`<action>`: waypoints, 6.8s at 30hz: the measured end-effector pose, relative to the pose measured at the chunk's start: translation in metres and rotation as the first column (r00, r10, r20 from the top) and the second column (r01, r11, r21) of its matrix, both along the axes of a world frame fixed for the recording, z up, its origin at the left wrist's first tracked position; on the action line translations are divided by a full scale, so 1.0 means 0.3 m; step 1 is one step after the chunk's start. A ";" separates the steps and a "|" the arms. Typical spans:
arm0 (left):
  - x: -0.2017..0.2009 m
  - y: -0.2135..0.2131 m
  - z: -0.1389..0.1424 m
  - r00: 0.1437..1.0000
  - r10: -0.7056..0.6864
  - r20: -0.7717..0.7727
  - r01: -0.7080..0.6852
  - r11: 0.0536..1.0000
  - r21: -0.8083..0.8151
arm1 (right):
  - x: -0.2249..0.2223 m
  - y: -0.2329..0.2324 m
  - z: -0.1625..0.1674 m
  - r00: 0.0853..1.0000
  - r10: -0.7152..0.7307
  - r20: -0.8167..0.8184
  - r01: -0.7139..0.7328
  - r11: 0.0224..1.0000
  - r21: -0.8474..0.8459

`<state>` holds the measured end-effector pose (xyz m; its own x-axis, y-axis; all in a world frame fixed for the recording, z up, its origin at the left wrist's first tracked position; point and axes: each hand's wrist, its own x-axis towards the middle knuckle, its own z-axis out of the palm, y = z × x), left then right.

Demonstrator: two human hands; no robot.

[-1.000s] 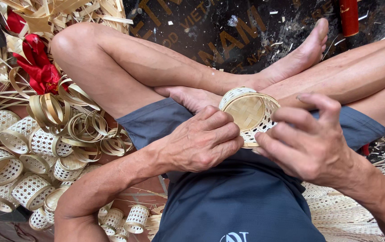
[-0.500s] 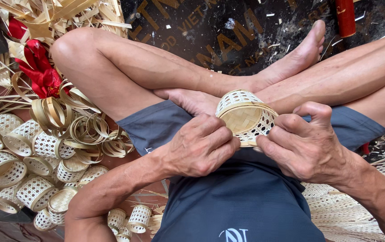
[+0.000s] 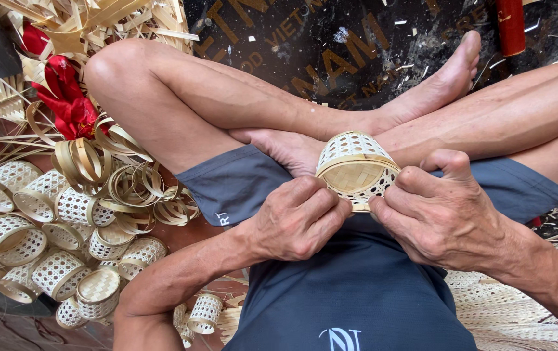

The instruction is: The person sits on the floor assembling small woven bamboo baskets. They bend and fit thin bamboo strips around the basket rims, press the strips into place, and apply glue from a squeeze bottle to secure the rim of a basket.

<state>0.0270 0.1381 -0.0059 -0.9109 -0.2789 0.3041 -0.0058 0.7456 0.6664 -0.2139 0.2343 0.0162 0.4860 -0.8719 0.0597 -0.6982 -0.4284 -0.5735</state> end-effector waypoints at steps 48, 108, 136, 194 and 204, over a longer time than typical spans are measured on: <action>-0.054 -0.196 -0.060 0.930 -0.368 -0.002 0.365 0.925 -0.100 | -0.019 0.040 -0.030 0.996 0.092 0.008 -0.092 0.995 -0.045; -0.020 0.086 -0.078 0.832 0.553 0.039 -0.551 0.817 0.171 | 0.098 0.006 -0.080 0.793 -0.529 0.301 0.555 0.832 -0.001; -0.015 -0.068 -0.179 0.807 0.546 0.227 -0.590 0.725 0.355 | 0.061 -0.107 -0.243 0.574 -0.686 0.447 0.557 0.727 0.401; -0.140 -0.202 -0.636 0.846 0.465 0.261 -0.316 0.043 0.948 | -0.389 -0.969 -0.533 0.584 -0.805 -0.105 0.805 0.591 -0.049; -0.238 -0.196 -0.671 0.718 0.680 0.148 -0.504 0.361 0.785 | -0.460 -1.094 -0.622 -0.045 -0.876 0.480 0.349 0.436 0.830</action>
